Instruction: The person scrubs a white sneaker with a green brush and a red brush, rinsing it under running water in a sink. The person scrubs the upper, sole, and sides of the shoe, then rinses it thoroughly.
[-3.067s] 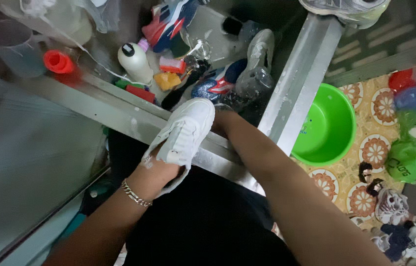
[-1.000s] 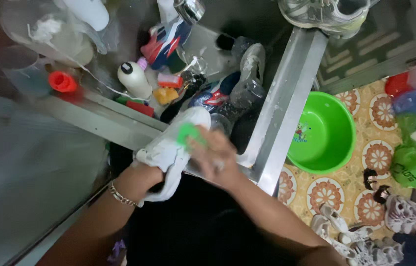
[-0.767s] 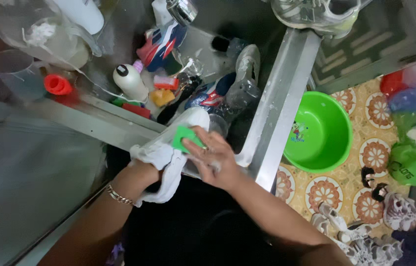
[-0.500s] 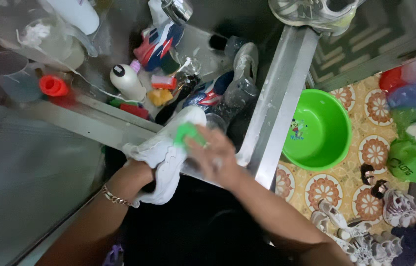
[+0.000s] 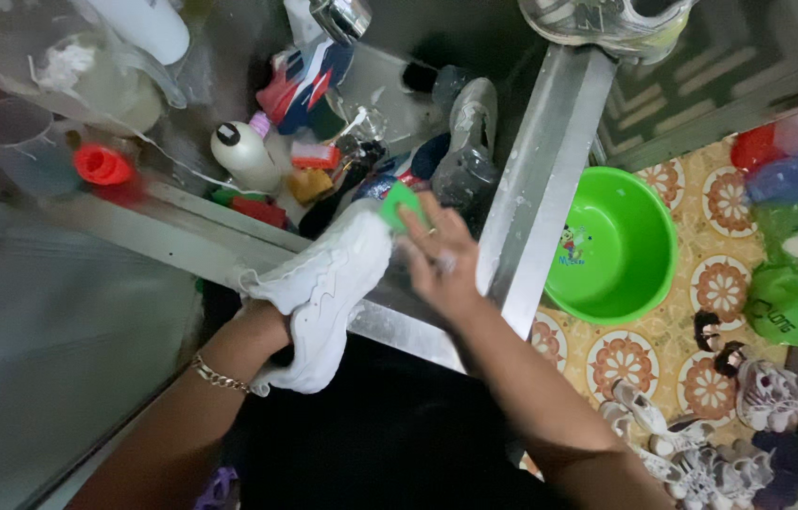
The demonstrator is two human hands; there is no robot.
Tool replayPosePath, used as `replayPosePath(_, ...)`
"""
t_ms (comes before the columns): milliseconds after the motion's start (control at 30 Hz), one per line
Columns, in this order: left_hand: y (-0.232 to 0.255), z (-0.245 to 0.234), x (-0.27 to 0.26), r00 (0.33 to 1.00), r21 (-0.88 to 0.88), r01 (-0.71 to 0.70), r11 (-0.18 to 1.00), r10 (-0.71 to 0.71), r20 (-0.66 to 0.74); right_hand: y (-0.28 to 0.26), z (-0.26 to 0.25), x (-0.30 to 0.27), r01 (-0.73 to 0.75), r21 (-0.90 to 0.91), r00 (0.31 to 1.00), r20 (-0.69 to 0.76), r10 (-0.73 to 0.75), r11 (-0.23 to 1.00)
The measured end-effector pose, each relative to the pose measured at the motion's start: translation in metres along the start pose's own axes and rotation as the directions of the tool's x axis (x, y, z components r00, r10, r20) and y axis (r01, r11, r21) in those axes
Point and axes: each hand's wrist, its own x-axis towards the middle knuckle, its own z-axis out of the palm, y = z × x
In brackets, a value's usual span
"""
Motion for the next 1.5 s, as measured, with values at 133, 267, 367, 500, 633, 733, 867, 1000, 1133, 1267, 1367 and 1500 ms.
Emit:
replayPosePath(133, -0.004, 0.004, 0.006, 1.0, 0.012, -0.003, 1.0, 0.003, -0.015, -0.1, 0.0, 0.026, -0.037, 0.15, 0.992, 0.126, 0.018, 0.988)
replayPosePath(267, -0.004, 0.01, 0.004, 1.0, 0.017, -0.005, 1.0, 0.006, -0.021, -0.072, -0.01, 0.06, 0.024, 0.13, 0.997, -0.078, -0.014, 0.991)
replayPosePath(367, -0.01, 0.007, 0.011, 0.999, 0.025, -0.012, 1.0, 0.013, -0.039, -0.09, -0.002, 0.031, 0.02, 0.124, 0.999, 0.044, -0.026, 0.992)
replayPosePath(500, -0.013, -0.003, 0.001, 0.999, 0.037, -0.015, 0.999, 0.016, -0.043, 0.012, -0.01, -0.01, 0.032, -0.097, 0.98, 0.198, -0.012, 0.995)
replayPosePath(633, -0.013, 0.006, 0.01, 0.998, 0.044, -0.023, 0.999, 0.025, -0.062, -0.071, 0.006, 0.041, -0.016, 0.222, 0.993, -0.108, 0.041, 0.975)
replayPosePath(733, -0.017, 0.005, 0.008, 0.998, 0.051, -0.026, 0.998, 0.029, -0.062, -0.083, -0.007, 0.031, -0.012, 0.19, 0.979, 0.203, -0.027, 0.982)
replayPosePath(867, -0.009, 0.015, -0.001, 0.998, 0.043, -0.013, 0.999, 0.016, -0.066, -0.066, -0.012, 0.048, -0.019, 0.081, 0.999, 0.038, 0.017, 0.997)
replayPosePath(1000, -0.018, 0.012, -0.003, 0.997, 0.058, -0.005, 0.998, 0.009, -0.079, -0.102, 0.008, -0.003, 0.029, 0.102, 0.984, 0.171, -0.046, 0.994)
replayPosePath(1133, -0.013, 0.003, -0.021, 0.996, 0.058, -0.001, 0.998, 0.006, -0.084, -0.018, 0.017, -0.042, -0.405, 0.91, 0.783, 0.397, 0.479, -0.092)
replayPosePath(1267, -0.01, 0.017, -0.01, 0.995, 0.067, 0.003, 0.998, 0.004, -0.104, -0.098, 0.006, -0.002, -0.068, 0.397, 0.992, 0.12, 0.021, 0.915)
replayPosePath(1367, -0.008, 0.022, -0.018, 0.995, 0.069, 0.011, 0.998, -0.004, -0.102, -0.091, -0.002, 0.024, -0.008, 0.038, 0.994, 0.109, 0.003, 0.999)
replayPosePath(1500, -0.01, 0.018, -0.041, 0.993, 0.075, 0.039, 0.996, -0.031, -0.11, -0.073, 0.02, -0.018, -0.262, 0.91, 0.955, 0.197, 0.222, 0.322)
